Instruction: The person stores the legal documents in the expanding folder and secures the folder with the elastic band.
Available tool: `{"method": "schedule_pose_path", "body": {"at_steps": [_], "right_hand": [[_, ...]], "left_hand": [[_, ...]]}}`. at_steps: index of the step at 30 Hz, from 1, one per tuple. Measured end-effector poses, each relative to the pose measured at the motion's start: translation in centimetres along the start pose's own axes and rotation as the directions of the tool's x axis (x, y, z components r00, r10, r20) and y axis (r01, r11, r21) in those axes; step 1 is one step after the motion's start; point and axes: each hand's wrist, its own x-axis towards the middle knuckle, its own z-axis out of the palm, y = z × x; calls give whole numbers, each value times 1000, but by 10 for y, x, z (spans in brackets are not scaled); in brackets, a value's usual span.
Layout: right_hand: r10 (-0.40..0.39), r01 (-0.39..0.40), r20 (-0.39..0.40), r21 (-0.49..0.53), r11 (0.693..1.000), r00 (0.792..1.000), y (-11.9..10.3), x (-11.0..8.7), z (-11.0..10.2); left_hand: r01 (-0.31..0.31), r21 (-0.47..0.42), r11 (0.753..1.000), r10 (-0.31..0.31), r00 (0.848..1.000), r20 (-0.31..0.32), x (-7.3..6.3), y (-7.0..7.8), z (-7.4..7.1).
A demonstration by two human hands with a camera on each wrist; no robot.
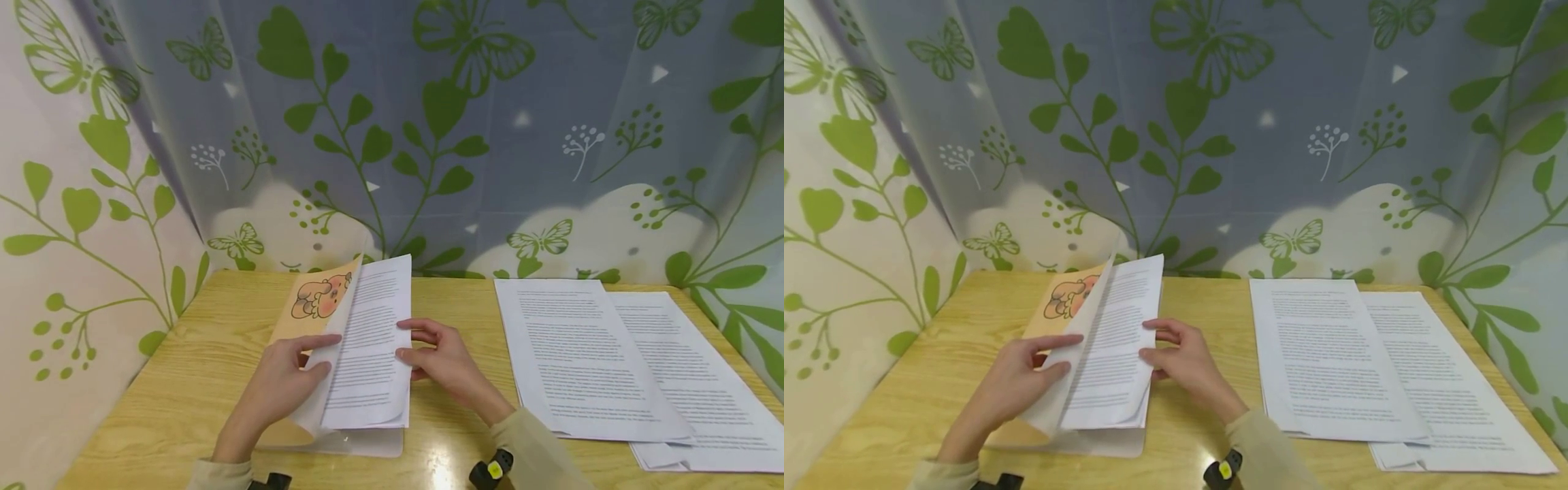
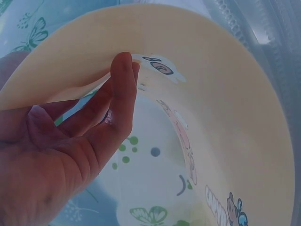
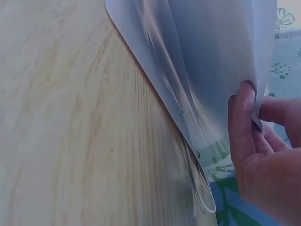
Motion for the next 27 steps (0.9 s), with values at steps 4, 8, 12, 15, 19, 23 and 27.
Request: {"method": "schedule_pose_path", "body": {"at_steps": [4, 8, 12, 15, 19, 23, 27], "right_hand": [[5, -5, 6, -5, 1000, 1000, 0, 1, 3], [7, -7, 11, -15, 1000, 1000, -1, 3, 7], [11, -11, 8, -31, 999, 1000, -1, 4, 10], [12, -11, 6, -39, 999, 1000, -1, 5, 12], [13, -13, 10, -45, 999, 1000, -1, 6, 15], [12, -11, 19, -48, 999, 1000, -2, 7, 17], [7, -6, 24, -67, 998, 1000, -2, 9, 19]], "left_hand": [[-4, 2, 1000, 4, 1000, 1, 0, 0, 0], [-10, 4, 1000, 10, 1000, -3, 0, -1, 0], [-13, 1, 1000, 13, 1000, -4, 0, -1, 0], [-11, -5, 1000, 11, 1000, -2, 1, -2, 0], [-11, -8, 1000, 11, 1000, -1, 0, -2, 0], [-11, -5, 1000, 11, 1000, 1, 0, -2, 0], [-13, -2, 1000, 13, 1000, 3, 1, -2, 0]]}}
